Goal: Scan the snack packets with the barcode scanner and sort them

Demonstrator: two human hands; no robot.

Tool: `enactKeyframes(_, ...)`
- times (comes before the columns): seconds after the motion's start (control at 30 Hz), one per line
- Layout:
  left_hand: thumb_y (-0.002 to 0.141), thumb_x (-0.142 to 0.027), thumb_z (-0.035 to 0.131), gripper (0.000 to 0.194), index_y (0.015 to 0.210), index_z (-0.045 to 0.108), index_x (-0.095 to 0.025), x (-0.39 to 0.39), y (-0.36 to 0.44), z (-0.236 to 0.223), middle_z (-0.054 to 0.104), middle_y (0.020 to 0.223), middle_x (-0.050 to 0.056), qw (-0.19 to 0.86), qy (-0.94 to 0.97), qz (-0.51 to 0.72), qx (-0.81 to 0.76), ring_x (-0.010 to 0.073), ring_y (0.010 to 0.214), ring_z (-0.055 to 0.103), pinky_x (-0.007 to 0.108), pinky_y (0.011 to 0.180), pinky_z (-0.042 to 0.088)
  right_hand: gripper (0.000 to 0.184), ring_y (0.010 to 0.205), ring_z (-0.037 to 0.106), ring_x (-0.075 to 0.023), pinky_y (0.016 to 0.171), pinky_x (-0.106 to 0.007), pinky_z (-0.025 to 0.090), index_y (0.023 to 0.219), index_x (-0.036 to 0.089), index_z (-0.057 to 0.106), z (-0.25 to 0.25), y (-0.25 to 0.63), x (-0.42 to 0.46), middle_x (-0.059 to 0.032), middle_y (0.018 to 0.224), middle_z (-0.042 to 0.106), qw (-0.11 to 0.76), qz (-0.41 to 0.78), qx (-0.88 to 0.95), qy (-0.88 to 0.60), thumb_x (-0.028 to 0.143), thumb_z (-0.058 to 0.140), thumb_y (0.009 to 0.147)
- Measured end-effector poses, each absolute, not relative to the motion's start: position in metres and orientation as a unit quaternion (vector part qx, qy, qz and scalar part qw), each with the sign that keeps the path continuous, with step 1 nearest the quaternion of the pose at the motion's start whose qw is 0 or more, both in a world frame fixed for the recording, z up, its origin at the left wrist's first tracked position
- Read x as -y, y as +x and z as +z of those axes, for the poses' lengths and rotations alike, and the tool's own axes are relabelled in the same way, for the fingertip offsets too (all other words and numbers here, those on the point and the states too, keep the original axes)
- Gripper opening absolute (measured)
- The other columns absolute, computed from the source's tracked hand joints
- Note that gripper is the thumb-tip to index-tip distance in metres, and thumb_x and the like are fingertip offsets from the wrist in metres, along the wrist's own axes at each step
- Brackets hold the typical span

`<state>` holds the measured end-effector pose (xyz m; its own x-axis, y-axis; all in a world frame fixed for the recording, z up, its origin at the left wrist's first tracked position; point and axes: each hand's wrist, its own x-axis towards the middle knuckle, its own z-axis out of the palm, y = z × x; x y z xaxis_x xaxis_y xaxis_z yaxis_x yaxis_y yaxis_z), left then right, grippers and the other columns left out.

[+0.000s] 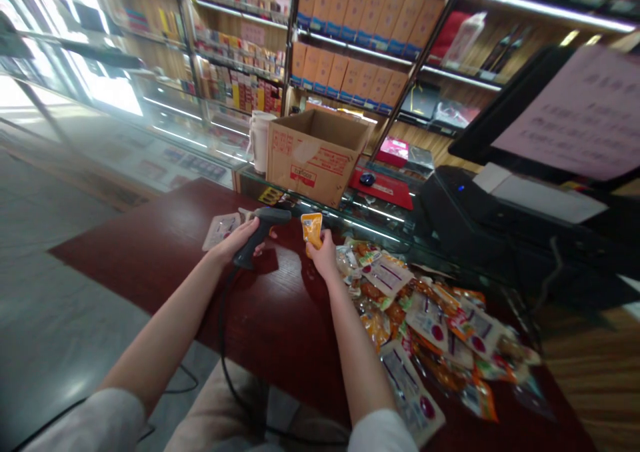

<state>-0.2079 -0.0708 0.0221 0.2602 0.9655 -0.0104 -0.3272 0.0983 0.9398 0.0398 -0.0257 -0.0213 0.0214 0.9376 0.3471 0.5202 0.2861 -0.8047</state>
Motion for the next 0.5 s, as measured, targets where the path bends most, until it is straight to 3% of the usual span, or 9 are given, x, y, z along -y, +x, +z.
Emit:
enactKeyframes(0.1, 0.086, -0.061, 0.060, 0.057, 0.112, 0.058, -0.010, 0.071, -0.202, 0.018, 0.068, 0.076, 0.006, 0.646, 0.479, 0.478, -0.352, 0.0094, 0.045, 0.053, 0.021, 0.039, 0.041, 0.032, 0.078, 0.058, -0.0214, 0.076, -0.036, 0.047, 0.088, 0.024, 0.043, -0.021, 0.037, 0.031, -0.0014, 0.083, 0.059, 0.459, 0.232, 0.665, -0.541, 0.040, 0.061, 0.067)
enactKeyframes(0.3, 0.084, -0.064, 0.059, 0.057, 0.101, 0.058, -0.010, 0.069, -0.197, 0.012, 0.061, 0.065, 0.002, 0.643, 0.508, 0.462, -0.338, 0.0085, 0.045, 0.050, 0.020, 0.039, 0.038, 0.031, 0.082, 0.061, -0.0227, 0.080, -0.037, 0.047, 0.092, 0.024, 0.043, -0.021, 0.038, 0.033, -0.0036, 0.088, 0.061, 0.447, 0.238, 0.675, -0.537, 0.037, 0.061, 0.069)
enactKeyframes(0.5, 0.081, -0.063, 0.064, 0.053, 0.097, 0.054, -0.013, 0.069, -0.190, 0.011, 0.064, 0.078, 0.003, 0.637, 0.504, 0.492, -0.314, 0.0075, 0.046, 0.050, 0.022, 0.040, 0.041, 0.030, 0.085, 0.063, -0.0239, 0.080, -0.037, 0.049, 0.094, 0.024, 0.044, -0.017, 0.038, 0.036, -0.0053, 0.091, 0.064, 0.422, 0.225, 0.681, -0.555, 0.033, 0.061, 0.071)
